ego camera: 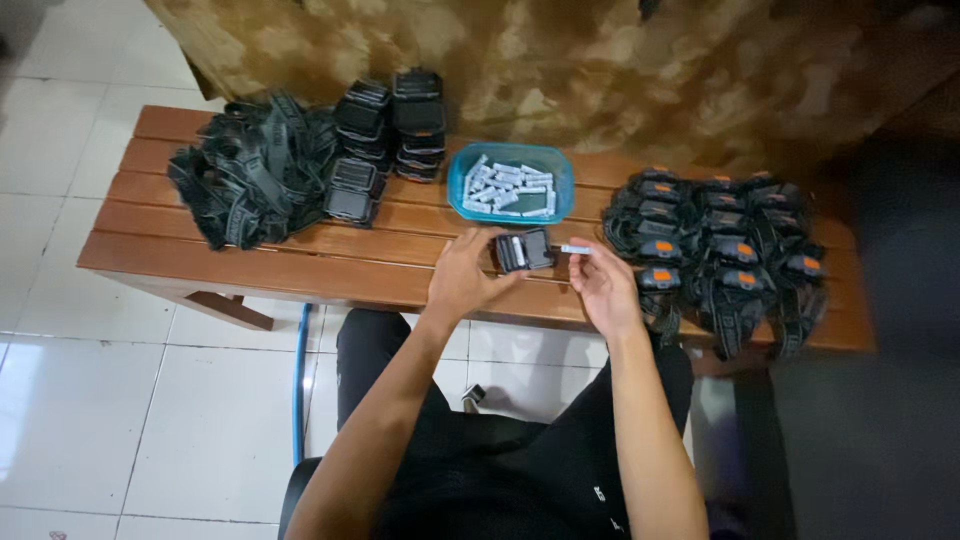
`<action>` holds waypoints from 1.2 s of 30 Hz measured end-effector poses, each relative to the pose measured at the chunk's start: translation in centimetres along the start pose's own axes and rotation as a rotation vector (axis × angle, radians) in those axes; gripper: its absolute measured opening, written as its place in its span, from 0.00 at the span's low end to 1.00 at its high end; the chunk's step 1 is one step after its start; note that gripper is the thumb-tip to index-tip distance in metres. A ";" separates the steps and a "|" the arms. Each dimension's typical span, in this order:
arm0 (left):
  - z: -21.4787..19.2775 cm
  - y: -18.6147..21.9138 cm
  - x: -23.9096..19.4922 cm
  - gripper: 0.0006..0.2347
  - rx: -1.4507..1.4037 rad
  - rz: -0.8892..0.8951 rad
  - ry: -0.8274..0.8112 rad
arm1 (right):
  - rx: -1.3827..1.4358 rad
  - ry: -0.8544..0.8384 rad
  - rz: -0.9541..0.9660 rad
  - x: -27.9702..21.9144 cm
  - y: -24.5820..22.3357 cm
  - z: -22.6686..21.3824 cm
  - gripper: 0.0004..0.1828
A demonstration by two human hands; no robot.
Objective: The person assembles headlamps by inserting batteries into the light units and attaching them to head straps. They test the lights to ensure they function correctly and place the completed units on a pile on the table.
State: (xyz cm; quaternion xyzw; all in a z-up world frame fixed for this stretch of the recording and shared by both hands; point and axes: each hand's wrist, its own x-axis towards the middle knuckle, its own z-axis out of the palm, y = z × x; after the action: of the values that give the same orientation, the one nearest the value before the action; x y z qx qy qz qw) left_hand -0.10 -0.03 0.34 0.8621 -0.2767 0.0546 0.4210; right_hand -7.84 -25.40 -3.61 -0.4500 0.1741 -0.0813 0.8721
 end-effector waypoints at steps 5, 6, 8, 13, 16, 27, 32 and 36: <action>0.1 0.3 0.0 0.30 -0.004 -0.008 -0.001 | -0.088 -0.044 -0.095 0.0 1.1 -0.1 0.16; -0.2 0.4 -0.1 0.31 0.000 -0.012 0.016 | -0.130 -0.047 -0.130 0.0 1.2 0.1 0.14; -0.4 0.5 -0.1 0.30 -0.007 -0.008 0.015 | -0.117 -0.055 -0.143 -0.7 0.7 1.3 0.14; 0.2 0.0 -0.4 0.31 -0.067 -0.018 0.027 | -0.072 -0.068 -0.138 -1.4 0.0 1.7 0.16; -0.3 0.5 -0.1 0.29 -0.110 -0.012 0.038 | -0.066 -0.008 -0.189 -1.3 -0.2 2.4 0.16; -0.4 0.1 0.0 0.31 -0.052 0.053 -0.003 | -0.458 -0.129 -0.228 -2.9 -0.1 3.5 0.26; -0.1 0.0 -0.3 0.30 -0.007 0.085 0.016 | -0.644 -0.163 -0.332 -3.6 -0.1 4.9 0.17; 1.0 -1.7 -0.5 0.29 0.019 0.100 0.009 | -0.911 -0.214 -0.470 -5.0 -0.9 7.7 0.12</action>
State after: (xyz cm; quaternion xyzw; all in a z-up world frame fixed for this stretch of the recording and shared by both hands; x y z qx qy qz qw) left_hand 0.23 0.27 -1.64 0.8508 -0.3171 0.0819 0.4109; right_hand -9.54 -18.61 2.36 -0.8165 -0.0039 -0.1445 0.5590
